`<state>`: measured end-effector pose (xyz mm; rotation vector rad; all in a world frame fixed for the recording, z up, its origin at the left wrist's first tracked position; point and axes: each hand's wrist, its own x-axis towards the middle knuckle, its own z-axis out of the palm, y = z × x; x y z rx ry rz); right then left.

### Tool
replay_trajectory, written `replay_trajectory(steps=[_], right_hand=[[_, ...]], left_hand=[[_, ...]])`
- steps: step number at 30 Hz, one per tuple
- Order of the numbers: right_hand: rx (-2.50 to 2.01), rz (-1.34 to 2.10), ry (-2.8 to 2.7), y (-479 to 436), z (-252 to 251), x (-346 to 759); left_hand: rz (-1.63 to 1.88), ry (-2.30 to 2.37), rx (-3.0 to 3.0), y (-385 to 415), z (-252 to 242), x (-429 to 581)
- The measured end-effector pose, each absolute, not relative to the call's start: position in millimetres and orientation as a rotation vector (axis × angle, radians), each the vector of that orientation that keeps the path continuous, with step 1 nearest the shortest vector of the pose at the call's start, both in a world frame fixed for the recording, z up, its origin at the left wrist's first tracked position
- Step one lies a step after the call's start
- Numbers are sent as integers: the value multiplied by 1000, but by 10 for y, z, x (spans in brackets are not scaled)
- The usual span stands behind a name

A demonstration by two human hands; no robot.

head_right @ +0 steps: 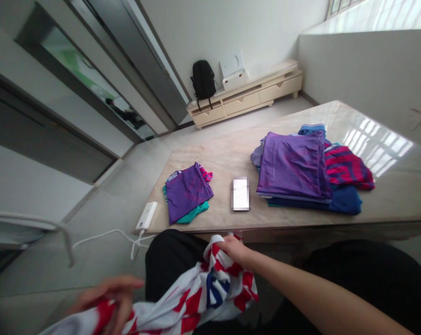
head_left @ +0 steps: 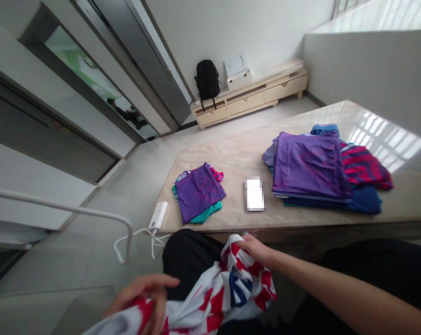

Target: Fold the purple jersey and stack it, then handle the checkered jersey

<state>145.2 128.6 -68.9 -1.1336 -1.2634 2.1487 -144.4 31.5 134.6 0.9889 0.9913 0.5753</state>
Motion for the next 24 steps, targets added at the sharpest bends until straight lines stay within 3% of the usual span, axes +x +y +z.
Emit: replay_trajectory(steps=[4,10,18,24], right_hand=[[-870,2288,-1150,1263,-334,1606],[-472,2453,-1231,1263,34,2009],[-518,2469,-1537,1394,126,2288],[-711,1949,-2135,1476,45,2221]], left_hand=[[631,1350,1060,387,1006,-822],[439,1235,1362,641,588,-13],[410,1418,1738,925,970,-87],[737,1215,1812,791,1371,-454]])
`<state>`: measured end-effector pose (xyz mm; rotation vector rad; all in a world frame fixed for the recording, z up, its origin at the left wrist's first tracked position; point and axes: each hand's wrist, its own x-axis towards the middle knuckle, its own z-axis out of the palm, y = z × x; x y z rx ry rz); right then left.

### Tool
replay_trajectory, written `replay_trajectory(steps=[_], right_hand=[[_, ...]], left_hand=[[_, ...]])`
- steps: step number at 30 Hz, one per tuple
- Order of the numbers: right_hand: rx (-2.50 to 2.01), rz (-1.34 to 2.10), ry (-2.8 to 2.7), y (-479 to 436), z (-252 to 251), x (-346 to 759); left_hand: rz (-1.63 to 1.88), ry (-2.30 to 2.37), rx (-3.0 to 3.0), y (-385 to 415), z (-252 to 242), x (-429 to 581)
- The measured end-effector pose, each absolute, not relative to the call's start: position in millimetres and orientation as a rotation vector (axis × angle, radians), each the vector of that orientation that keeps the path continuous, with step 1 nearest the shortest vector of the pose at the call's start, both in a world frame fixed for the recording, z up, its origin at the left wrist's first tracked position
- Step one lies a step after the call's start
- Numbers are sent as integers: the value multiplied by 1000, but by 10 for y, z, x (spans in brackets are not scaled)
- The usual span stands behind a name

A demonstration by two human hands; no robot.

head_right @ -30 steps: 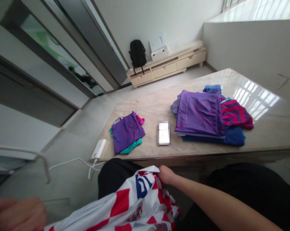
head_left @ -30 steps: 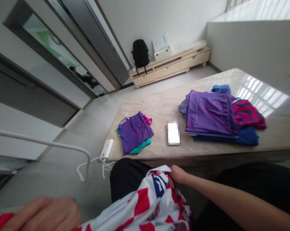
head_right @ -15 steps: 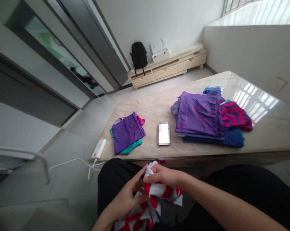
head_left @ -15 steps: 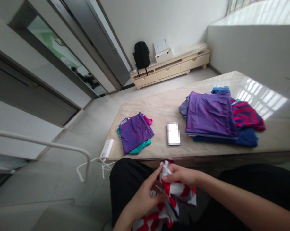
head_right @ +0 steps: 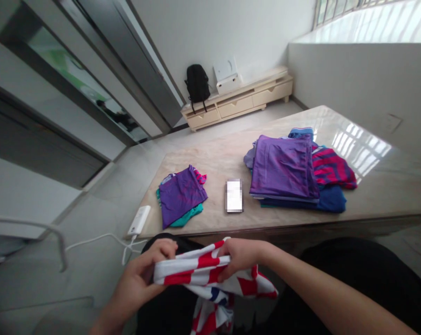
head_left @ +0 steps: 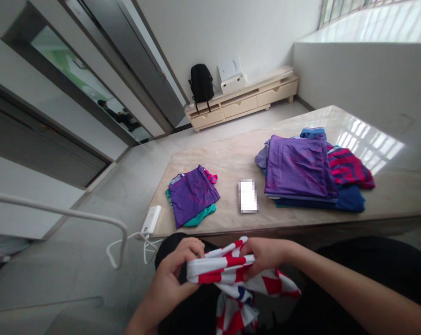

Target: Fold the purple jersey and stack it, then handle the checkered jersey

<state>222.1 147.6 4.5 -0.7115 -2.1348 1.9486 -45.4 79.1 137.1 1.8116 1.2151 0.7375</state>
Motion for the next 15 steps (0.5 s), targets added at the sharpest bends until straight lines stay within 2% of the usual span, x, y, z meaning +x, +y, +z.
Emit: replay_trajectory(steps=[3,5,11,15], right_hand=[[-1013,1517,-2264,1615,61,2299],[-1155,1377,-2223,1757,131,2444],[-1014,1501,-1826,2084,488,3214],[-899,1589,-1546,2083,585,3704]], left_hand=[[821,1211,1523,698,1436,-602],[795,1297,1371,677,1423,-684],[391,1588,1596,709,1297,-698],[225,1558,1753,704,1268,-467]])
